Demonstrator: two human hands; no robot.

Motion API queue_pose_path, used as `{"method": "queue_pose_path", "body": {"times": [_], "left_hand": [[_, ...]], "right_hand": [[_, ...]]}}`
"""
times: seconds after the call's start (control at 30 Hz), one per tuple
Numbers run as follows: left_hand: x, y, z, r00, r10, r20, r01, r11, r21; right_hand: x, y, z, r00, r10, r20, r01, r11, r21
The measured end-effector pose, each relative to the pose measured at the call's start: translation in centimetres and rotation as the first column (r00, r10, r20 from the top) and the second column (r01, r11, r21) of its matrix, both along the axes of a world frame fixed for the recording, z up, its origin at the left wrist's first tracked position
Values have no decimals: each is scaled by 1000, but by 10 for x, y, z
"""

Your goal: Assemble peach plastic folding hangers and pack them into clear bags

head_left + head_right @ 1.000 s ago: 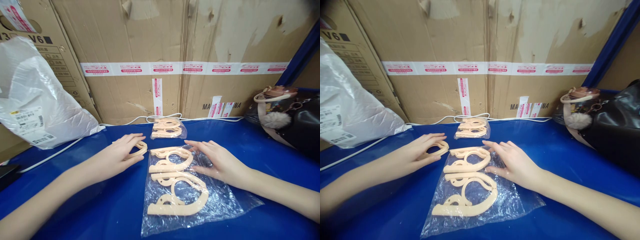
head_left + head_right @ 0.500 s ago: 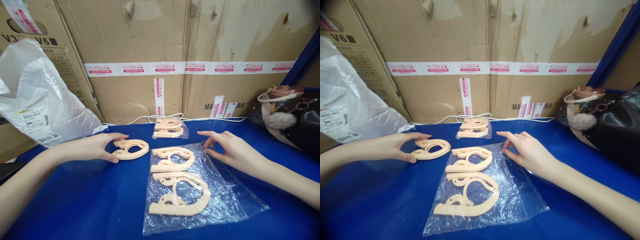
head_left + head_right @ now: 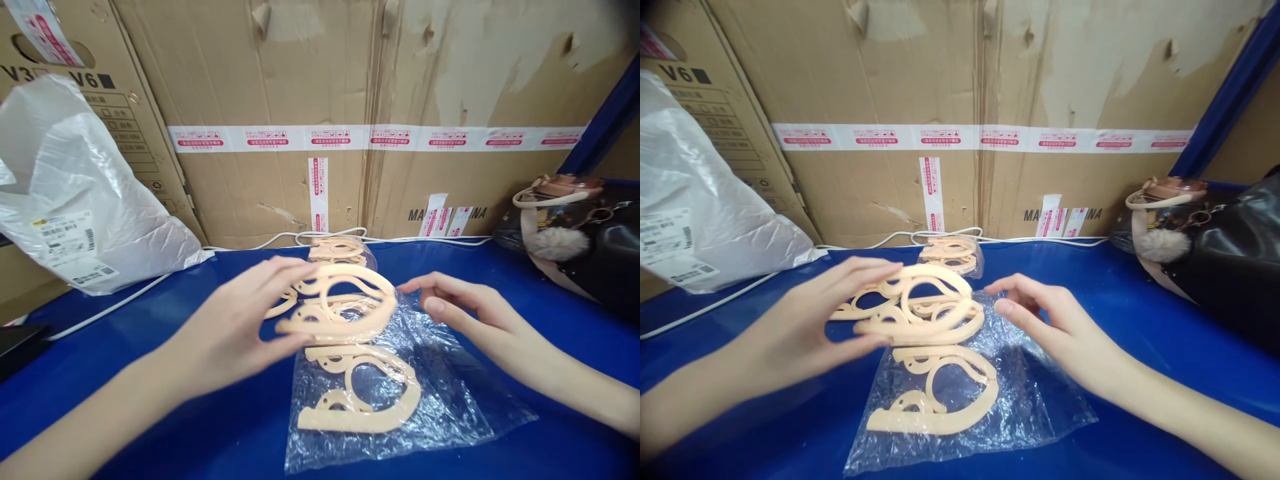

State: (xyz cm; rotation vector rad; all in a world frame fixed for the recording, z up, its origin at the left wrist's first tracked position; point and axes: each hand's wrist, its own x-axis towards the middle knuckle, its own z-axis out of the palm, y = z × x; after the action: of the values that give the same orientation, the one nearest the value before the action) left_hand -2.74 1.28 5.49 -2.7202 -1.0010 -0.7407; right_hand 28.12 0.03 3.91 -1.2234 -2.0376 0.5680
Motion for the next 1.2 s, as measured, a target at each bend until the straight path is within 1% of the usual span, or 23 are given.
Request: {"method": "queue_pose_path", "body": {"times": [0.07, 0.13, 0.23, 0.33, 0.43, 0.5, 0.57, 0.6, 0.63, 0.67, 0.7, 0.73, 0.77, 0.8, 0.83, 0.87, 0.93, 1.03, 1.13, 1.17, 1.2], "left_hand": [[13, -14, -7, 999, -40, -13, 40, 999, 27], [21, -22, -12, 998, -62, -24, 63, 997, 50], [25, -27, -14, 997, -76, -29, 78, 995, 61], [24, -26, -13, 997, -80, -15, 81, 996, 31], [22, -24, -12, 997, -73, -4, 73, 997, 19], [21, -22, -12, 997, -72, -7, 72, 996, 46], [20, -21, -12, 997, -81, -17, 83, 992, 96], [19, -21, -12, 996, -90, -24, 92, 988, 126], [19, -21, -13, 995, -100, -30, 103, 982, 157], [20, -21, -13, 994, -109, -32, 113, 977, 183], [20, -23, -14, 993, -116, -27, 119, 972, 202], [21, -24, -15, 992, -122, -18, 123, 969, 214], [23, -27, -17, 992, -127, -4, 125, 967, 221], [25, -29, -18, 991, -132, 10, 127, 967, 220], [28, -31, -20, 990, -138, 22, 131, 968, 213], [30, -34, -22, 989, -147, 29, 138, 969, 202], [36, -37, -27, 984, -171, 41, 161, 970, 182], [44, -39, -33, 979, -196, 54, 184, 968, 173], [47, -40, -36, 978, -197, 67, 185, 971, 154], [47, -39, -35, 979, -190, 68, 182, 977, 115], [44, -39, -33, 981, -183, 57, 180, 982, 49]], "right_hand": [[-4, -6, -1, 994, 82, -70, -91, 985, -149], [-6, -8, -3, 976, 156, -149, -192, 944, -270], [-8, -7, -5, 941, 203, -272, -298, 877, -377], [-10, -5, -2, 917, 217, -335, -347, 847, -404], [-9, -5, 0, 913, 233, -336, -362, 841, -402], [-8, -5, -1, 915, 243, -321, -365, 837, -407], [-6, -5, -2, 925, 256, -280, -354, 847, -397], [-6, -6, -2, 936, 261, -234, -335, 864, -376], [-5, -6, -2, 952, 259, -165, -301, 892, -337], [-5, -8, -2, 964, 253, -83, -266, 926, -269], [-5, -9, -1, 969, 248, 2, -244, 955, -170], [-5, -11, 0, 966, 245, 79, -242, 969, -50], [-6, -13, 1, 958, 246, 149, -258, 963, 73], [-6, -16, 1, 945, 247, 215, -287, 941, 182], [-7, -18, 2, 929, 243, 279, -318, 910, 267], [-7, -21, 3, 911, 230, 341, -344, 881, 326], [-10, -26, 4, 874, 192, 446, -379, 843, 381], [-16, -34, 5, 823, 195, 533, -442, 810, 385], [-22, -37, 4, 802, 190, 567, -449, 817, 361], [-23, -37, 4, 807, 181, 562, -435, 826, 359], [-23, -35, 5, 815, 174, 553, -419, 836, 355]]}}
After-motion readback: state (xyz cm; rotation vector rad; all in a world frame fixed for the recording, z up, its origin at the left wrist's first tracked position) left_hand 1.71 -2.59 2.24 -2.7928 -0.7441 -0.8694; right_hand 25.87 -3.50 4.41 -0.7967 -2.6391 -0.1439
